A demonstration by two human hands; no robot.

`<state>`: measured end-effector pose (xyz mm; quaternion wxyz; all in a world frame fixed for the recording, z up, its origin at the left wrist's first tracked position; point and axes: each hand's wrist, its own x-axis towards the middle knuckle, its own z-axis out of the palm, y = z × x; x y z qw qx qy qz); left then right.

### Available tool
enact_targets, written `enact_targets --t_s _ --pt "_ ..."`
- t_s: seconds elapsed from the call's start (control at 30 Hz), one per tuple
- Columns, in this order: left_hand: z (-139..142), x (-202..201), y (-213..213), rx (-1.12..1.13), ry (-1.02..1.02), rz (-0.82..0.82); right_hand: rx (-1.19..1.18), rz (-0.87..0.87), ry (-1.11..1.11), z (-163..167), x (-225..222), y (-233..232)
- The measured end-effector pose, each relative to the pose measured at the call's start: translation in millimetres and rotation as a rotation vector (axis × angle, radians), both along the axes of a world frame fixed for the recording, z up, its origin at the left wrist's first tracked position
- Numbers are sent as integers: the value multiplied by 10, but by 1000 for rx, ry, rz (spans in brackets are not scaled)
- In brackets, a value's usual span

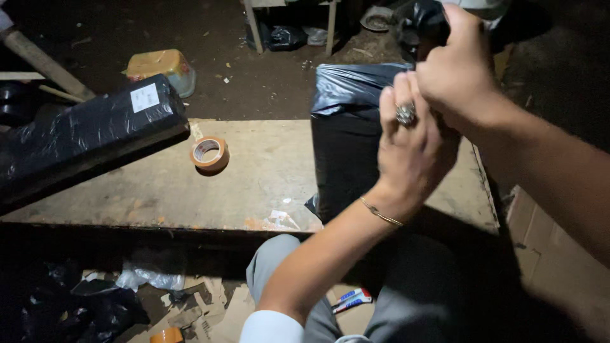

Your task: The person wraps a rectangular object in a black plastic bag and secures it with clear packing tape. They fold the plastic over the object, apply tape to seal the seams, and smooth the surface to ensure a tight fit.

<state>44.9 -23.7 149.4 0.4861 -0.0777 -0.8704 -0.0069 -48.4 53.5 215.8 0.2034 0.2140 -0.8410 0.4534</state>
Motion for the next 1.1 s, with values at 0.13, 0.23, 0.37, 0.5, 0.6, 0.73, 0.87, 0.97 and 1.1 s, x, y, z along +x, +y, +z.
enact_targets --t_s 0.13,0.23,0.37,0.5,0.6,0.73,0.87,0.97,1.1 --pt "-103 5 190 205 103 -102 169 -151 55 107 -46 -127" --pt "-193 -43 296 203 95 -49 318 -269 -71 264 -53 -339" --pt "-400 -112 385 243 93 -154 529 -392 -423 388 118 -753" --pt "-560 -162 439 419 -99 -287 758 -345 -483 371 383 -943" --pt "-648 -208 347 490 -56 -526 804 -312 -316 345 507 -967" --pt "-805 -150 220 572 -57 -876 920 -298 -311 365 591 -978" --pt "-866 382 170 241 -198 -1065 880 -286 -339 380 647 -1033" --pt "-649 848 -306 51 311 -1159 871 -301 -322 334 610 -1069" --pt "25 530 -1164 188 194 -1164 812 -340 -158 144 525 -1022"
